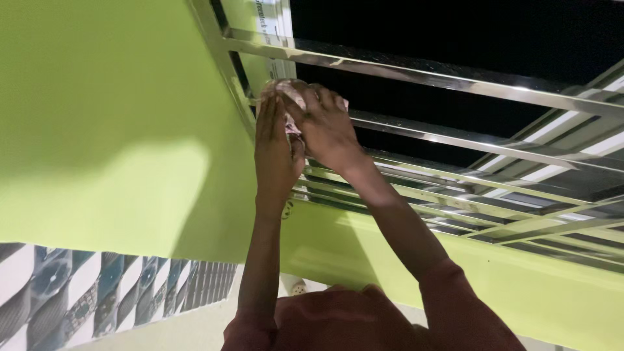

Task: The person cleans a metal window grille by hand with a cloth, wiping the bars and the surrounding frame before moving to another room to repeat the process.

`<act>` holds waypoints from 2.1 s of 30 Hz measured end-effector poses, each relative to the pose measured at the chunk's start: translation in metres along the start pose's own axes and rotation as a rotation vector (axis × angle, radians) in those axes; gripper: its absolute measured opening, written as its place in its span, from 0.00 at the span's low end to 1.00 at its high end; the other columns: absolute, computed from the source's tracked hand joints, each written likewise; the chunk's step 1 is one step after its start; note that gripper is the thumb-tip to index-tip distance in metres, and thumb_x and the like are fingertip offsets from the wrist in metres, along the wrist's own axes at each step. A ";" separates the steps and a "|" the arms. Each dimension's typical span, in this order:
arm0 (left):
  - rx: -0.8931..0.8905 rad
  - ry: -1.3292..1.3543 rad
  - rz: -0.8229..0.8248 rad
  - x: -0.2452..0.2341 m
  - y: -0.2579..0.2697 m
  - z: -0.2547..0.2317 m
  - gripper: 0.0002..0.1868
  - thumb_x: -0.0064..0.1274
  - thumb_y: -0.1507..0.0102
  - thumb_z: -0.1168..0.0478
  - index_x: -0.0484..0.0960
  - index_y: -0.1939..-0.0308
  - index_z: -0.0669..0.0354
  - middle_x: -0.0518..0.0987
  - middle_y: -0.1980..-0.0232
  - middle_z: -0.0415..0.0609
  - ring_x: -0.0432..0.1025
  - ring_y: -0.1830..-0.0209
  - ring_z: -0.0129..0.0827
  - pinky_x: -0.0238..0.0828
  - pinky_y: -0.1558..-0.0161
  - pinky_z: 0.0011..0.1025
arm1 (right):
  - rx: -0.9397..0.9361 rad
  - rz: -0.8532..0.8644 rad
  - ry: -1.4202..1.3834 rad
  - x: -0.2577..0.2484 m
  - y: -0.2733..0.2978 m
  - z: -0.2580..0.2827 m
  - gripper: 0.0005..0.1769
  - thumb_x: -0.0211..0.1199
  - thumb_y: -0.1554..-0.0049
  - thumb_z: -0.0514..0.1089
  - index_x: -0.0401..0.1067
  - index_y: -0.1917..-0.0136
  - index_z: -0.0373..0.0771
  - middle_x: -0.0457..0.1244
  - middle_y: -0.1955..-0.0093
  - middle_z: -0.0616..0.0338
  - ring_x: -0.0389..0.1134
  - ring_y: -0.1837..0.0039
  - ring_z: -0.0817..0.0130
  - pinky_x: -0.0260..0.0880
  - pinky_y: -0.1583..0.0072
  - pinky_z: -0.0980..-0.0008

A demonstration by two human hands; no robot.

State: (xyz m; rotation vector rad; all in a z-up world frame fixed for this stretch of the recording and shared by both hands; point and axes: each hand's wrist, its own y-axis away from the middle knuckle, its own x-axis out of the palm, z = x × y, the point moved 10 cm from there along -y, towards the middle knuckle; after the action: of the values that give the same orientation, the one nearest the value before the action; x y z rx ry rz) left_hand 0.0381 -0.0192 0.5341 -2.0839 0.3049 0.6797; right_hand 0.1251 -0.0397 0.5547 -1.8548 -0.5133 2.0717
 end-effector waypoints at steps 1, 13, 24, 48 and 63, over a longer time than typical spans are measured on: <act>-0.005 0.053 0.031 0.005 0.001 -0.002 0.38 0.47 0.40 0.74 0.60 0.24 0.73 0.59 0.20 0.66 0.53 0.17 0.58 0.49 0.18 0.46 | -0.004 -0.004 -0.005 -0.004 0.005 -0.003 0.47 0.73 0.54 0.44 0.62 0.24 0.40 0.53 0.24 0.45 0.53 0.24 0.45 0.55 0.29 0.44; 0.203 0.051 0.094 0.122 0.023 -0.178 0.43 0.55 0.40 0.61 0.57 0.24 0.75 0.60 0.22 0.72 0.53 0.18 0.62 0.41 0.17 0.55 | 0.099 -0.041 0.099 -0.105 0.161 -0.123 0.46 0.77 0.60 0.39 0.68 0.28 0.36 0.59 0.31 0.47 0.59 0.33 0.46 0.58 0.38 0.47; 0.393 0.106 0.155 0.204 0.055 -0.319 0.38 0.48 0.35 0.71 0.53 0.21 0.71 0.58 0.19 0.68 0.55 0.16 0.57 0.43 0.14 0.54 | 0.248 -0.206 0.216 -0.189 0.280 -0.189 0.38 0.75 0.48 0.36 0.68 0.25 0.37 0.57 0.21 0.53 0.57 0.22 0.50 0.56 0.27 0.50; 0.559 0.292 0.037 0.240 0.075 -0.328 0.32 0.47 0.27 0.74 0.58 0.19 0.59 0.64 0.19 0.57 0.60 0.16 0.47 0.51 0.13 0.51 | 0.363 -0.289 0.331 -0.195 0.309 -0.210 0.34 0.62 0.55 0.25 0.68 0.34 0.35 0.55 0.19 0.49 0.52 0.18 0.47 0.51 0.23 0.45; 0.229 0.255 0.024 0.110 0.036 -0.169 0.40 0.48 0.45 0.73 0.67 0.26 0.63 0.68 0.24 0.58 0.59 0.19 0.56 0.53 0.19 0.54 | 0.093 -0.393 0.060 -0.116 0.179 -0.110 0.31 0.70 0.55 0.33 0.73 0.36 0.35 0.54 0.22 0.48 0.52 0.21 0.46 0.51 0.26 0.44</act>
State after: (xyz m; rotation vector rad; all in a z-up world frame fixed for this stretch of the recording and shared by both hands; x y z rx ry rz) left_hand 0.1719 -0.1740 0.5220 -1.9479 0.5270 0.3715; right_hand 0.2487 -0.2459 0.5637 -1.6058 -0.6902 1.7456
